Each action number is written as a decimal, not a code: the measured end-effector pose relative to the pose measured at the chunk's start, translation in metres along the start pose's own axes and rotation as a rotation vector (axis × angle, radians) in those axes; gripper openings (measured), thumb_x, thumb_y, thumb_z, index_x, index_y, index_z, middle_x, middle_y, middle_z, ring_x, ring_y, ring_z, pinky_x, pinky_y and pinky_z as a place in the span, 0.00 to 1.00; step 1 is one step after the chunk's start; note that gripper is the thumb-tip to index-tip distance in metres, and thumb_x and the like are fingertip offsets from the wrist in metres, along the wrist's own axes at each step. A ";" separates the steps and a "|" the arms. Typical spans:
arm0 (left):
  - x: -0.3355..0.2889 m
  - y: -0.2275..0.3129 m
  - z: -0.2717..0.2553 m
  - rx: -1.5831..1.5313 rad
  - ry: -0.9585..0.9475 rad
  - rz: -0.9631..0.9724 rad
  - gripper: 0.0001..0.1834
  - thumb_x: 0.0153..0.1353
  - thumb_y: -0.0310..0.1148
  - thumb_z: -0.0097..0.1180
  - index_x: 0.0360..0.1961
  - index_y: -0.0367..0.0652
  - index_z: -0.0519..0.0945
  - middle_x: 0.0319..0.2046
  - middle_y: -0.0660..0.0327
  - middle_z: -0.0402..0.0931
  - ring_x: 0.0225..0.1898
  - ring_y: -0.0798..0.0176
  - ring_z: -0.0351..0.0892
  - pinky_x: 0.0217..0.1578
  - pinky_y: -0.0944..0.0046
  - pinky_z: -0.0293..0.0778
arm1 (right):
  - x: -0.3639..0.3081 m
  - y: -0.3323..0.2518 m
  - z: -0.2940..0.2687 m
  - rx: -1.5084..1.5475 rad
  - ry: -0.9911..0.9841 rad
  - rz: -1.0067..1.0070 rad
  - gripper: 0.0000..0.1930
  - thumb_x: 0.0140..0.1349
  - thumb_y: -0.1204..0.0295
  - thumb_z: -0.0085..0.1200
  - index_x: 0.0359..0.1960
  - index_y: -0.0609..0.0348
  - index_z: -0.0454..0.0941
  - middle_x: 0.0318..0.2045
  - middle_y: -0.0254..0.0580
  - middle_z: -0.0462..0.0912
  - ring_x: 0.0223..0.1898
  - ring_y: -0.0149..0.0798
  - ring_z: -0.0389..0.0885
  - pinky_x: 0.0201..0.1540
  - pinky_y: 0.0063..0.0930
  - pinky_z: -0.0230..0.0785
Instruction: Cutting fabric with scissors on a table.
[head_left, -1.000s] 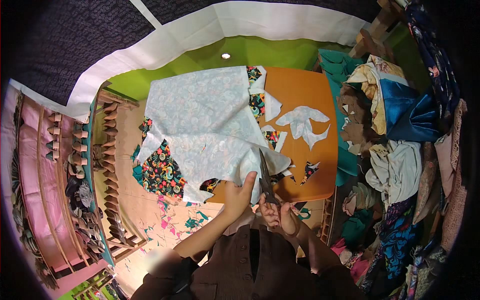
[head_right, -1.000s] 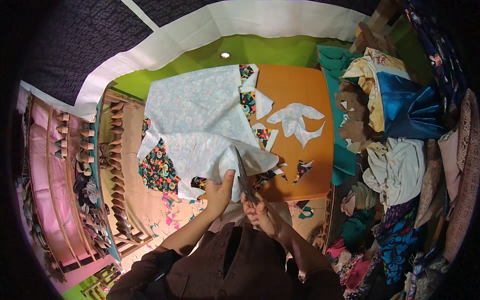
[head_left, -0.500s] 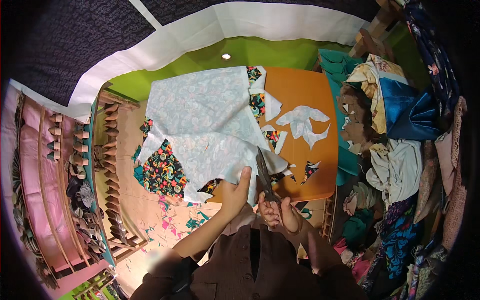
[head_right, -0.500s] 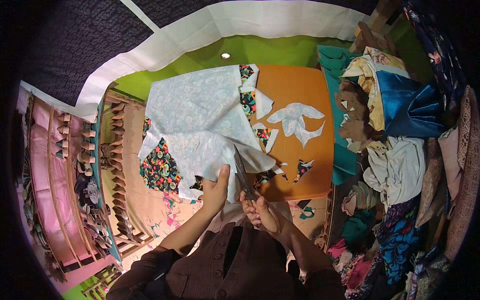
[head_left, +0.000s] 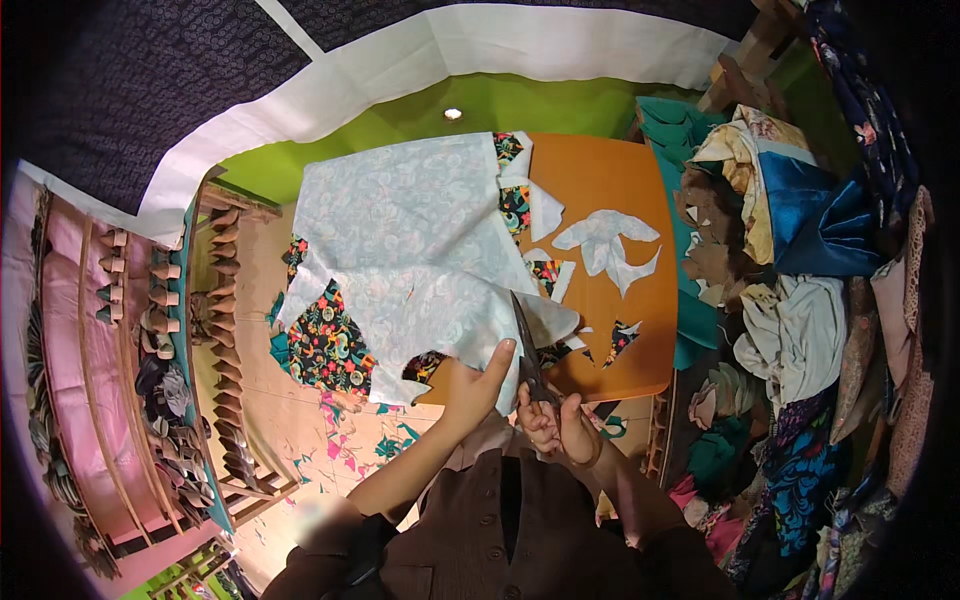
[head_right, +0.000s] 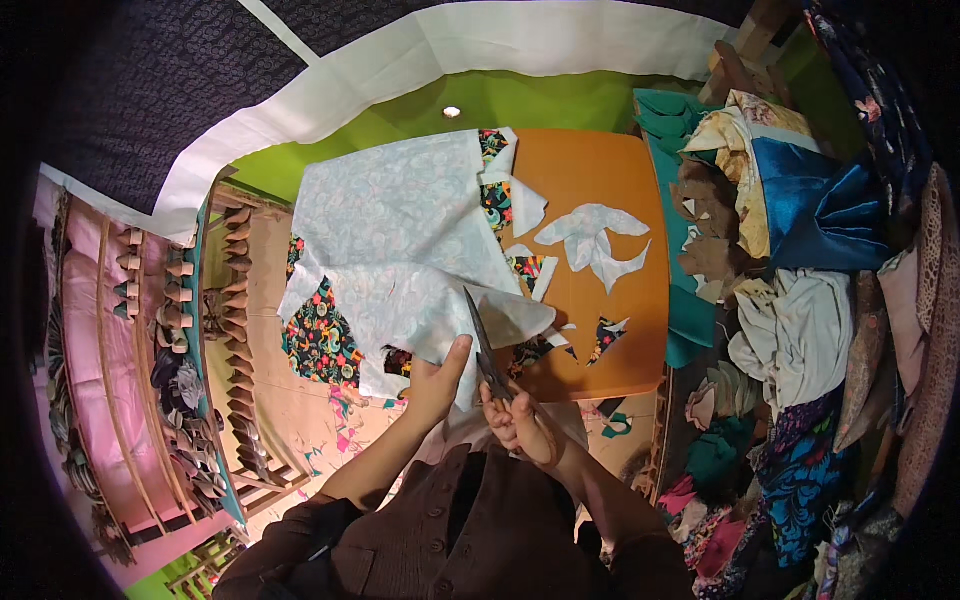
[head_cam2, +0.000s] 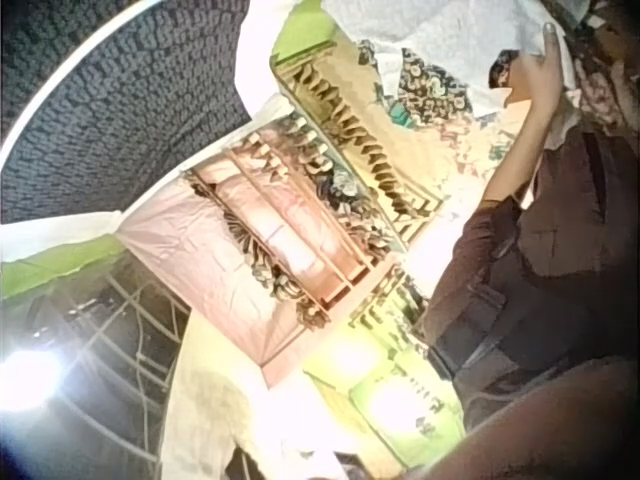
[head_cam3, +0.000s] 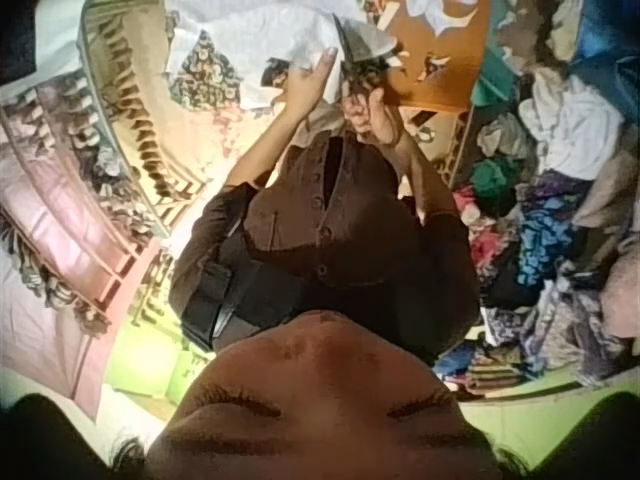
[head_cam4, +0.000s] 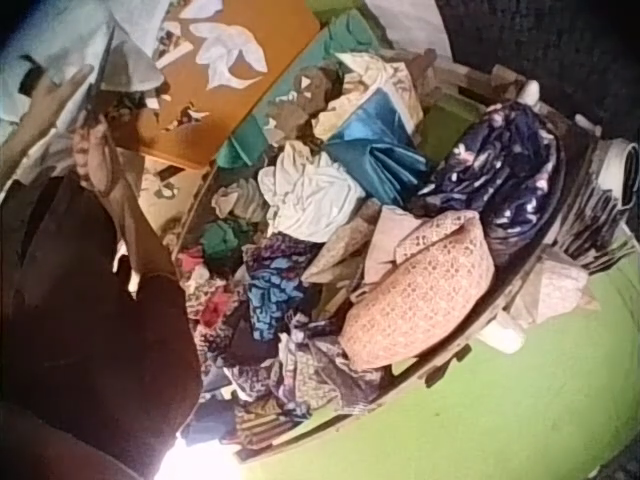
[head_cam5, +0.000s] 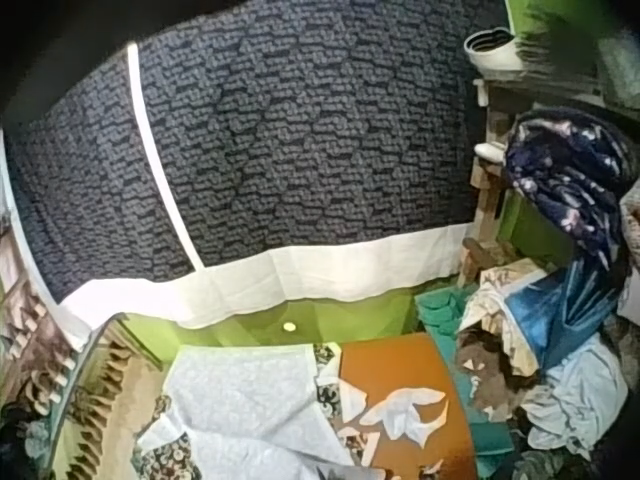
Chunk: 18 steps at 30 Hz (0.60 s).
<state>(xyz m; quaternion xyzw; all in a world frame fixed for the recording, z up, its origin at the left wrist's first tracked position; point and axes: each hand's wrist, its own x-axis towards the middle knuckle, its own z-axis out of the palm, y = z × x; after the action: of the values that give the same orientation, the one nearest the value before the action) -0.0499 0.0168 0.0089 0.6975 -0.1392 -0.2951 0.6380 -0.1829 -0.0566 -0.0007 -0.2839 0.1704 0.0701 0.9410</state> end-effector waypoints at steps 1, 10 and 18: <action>0.000 0.000 0.000 0.001 0.002 0.000 0.11 0.56 0.34 0.51 0.31 0.35 0.73 0.25 0.66 0.72 0.28 0.73 0.68 0.29 0.71 0.65 | 0.000 -0.001 0.003 0.000 -0.002 0.001 0.35 0.46 0.34 0.36 0.44 0.50 0.60 0.22 0.22 0.56 0.17 0.16 0.48 0.17 0.08 0.41; -0.001 0.002 0.001 -0.066 -0.019 -0.024 0.13 0.56 0.34 0.51 0.36 0.34 0.71 0.31 0.63 0.72 0.33 0.71 0.68 0.34 0.71 0.65 | 0.000 0.000 0.014 -0.005 0.047 -0.013 0.33 0.46 0.33 0.34 0.37 0.51 0.58 0.20 0.24 0.55 0.14 0.17 0.46 0.13 0.10 0.39; -0.008 0.007 0.002 -0.071 -0.011 -0.028 0.13 0.58 0.36 0.48 0.34 0.34 0.71 0.23 0.64 0.72 0.26 0.72 0.69 0.27 0.70 0.66 | 0.005 0.003 0.014 0.036 0.097 -0.011 0.41 0.38 0.28 0.32 0.39 0.54 0.57 0.21 0.27 0.55 0.15 0.20 0.48 0.16 0.11 0.43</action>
<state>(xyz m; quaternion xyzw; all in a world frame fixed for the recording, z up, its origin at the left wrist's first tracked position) -0.0559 0.0187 0.0176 0.6745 -0.1226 -0.3126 0.6575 -0.1753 -0.0459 0.0071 -0.2709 0.2153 0.0481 0.9370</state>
